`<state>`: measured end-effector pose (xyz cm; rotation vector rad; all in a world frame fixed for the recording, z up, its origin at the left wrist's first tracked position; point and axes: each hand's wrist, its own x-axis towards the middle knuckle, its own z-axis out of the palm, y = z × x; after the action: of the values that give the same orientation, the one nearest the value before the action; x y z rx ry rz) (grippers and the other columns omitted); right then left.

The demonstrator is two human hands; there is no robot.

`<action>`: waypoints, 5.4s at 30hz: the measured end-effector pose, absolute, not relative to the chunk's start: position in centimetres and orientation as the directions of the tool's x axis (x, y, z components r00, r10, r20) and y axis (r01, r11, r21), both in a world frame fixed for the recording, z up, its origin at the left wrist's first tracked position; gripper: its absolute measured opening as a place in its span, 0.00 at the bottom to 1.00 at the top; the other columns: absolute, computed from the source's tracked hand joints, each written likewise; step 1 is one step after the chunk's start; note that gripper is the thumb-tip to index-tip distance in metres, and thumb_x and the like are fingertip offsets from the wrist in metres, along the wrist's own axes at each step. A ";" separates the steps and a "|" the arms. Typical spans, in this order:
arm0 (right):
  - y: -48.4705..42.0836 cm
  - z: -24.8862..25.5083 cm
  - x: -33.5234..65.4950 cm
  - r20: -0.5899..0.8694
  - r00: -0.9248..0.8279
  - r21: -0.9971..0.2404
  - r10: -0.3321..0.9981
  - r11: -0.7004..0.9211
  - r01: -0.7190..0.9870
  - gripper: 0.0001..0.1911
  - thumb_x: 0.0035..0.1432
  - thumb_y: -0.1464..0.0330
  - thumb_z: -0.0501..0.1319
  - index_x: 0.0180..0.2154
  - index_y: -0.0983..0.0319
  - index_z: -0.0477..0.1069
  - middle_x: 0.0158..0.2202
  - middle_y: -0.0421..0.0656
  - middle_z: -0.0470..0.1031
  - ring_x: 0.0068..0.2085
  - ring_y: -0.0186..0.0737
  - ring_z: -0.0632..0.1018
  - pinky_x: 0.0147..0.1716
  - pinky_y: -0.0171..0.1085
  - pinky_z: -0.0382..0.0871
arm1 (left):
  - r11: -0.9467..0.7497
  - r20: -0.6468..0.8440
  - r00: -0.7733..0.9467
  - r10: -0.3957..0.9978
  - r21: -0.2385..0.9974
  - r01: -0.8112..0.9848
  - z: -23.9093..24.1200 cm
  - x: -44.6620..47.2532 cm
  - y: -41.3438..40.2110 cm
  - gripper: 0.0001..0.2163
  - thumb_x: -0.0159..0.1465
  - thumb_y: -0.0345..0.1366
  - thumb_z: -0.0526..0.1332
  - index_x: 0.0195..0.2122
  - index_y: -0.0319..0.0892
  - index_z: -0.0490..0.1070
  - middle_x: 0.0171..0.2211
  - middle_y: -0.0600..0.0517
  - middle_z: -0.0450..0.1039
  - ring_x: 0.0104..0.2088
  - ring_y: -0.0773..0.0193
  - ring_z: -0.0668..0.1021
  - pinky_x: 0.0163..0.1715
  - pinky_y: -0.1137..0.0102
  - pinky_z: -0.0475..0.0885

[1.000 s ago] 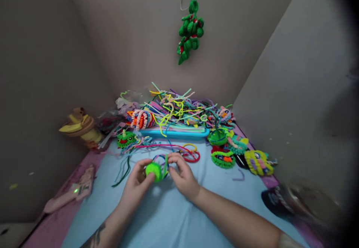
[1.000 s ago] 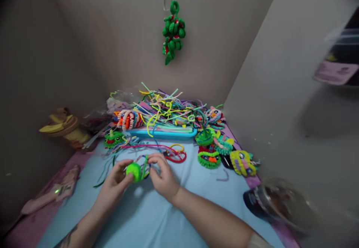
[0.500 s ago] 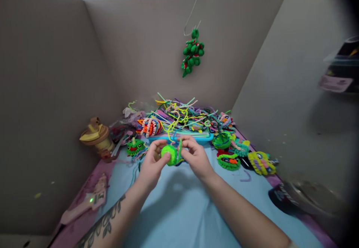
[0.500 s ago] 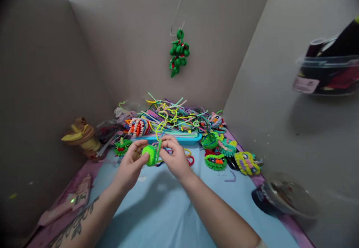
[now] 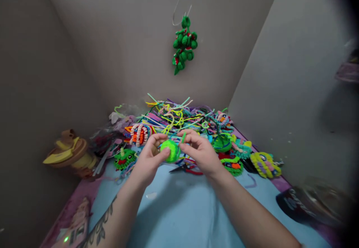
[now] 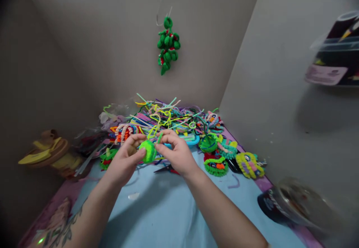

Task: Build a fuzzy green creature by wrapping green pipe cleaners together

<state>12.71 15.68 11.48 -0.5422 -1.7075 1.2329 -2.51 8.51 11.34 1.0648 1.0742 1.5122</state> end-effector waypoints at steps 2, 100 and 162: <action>15.9 11.2 12.6 0.416 -0.475 -0.907 0.775 0.389 -0.159 0.10 0.52 0.63 0.62 0.24 0.61 0.67 0.39 0.43 0.68 0.45 0.41 0.70 0.47 0.40 0.63 | -0.131 0.110 -0.100 0.989 0.963 -0.237 11.2 -2.5 8.6 0.18 0.54 0.38 0.66 0.44 0.44 0.64 0.38 0.52 0.67 0.33 0.67 0.71 0.31 0.73 0.68; 13.6 12.6 15.6 0.625 -0.545 -0.556 0.559 0.809 0.192 0.09 0.46 0.79 0.58 0.29 0.60 0.68 0.49 0.45 0.64 0.55 0.45 0.63 0.55 0.49 0.56 | -0.493 0.492 0.152 0.857 0.697 0.521 12.6 -1.5 7.4 0.09 0.57 0.34 0.62 0.27 0.42 0.61 0.47 0.44 0.68 0.51 0.59 0.70 0.46 0.65 0.67; 14.3 12.4 16.2 0.311 -0.543 -0.913 0.780 0.403 0.056 0.10 0.44 0.61 0.68 0.25 0.60 0.75 0.62 0.46 0.55 0.64 0.49 0.55 0.59 0.45 0.51 | -0.705 0.805 0.414 0.425 0.008 0.709 10.0 -2.2 8.3 0.09 0.56 0.23 0.60 0.36 0.42 0.65 0.49 0.45 0.68 0.53 0.58 0.70 0.50 0.59 0.71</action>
<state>16.22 14.34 12.36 -0.7160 -1.8914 1.1916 -2.25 8.27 10.00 2.9108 1.2165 1.4756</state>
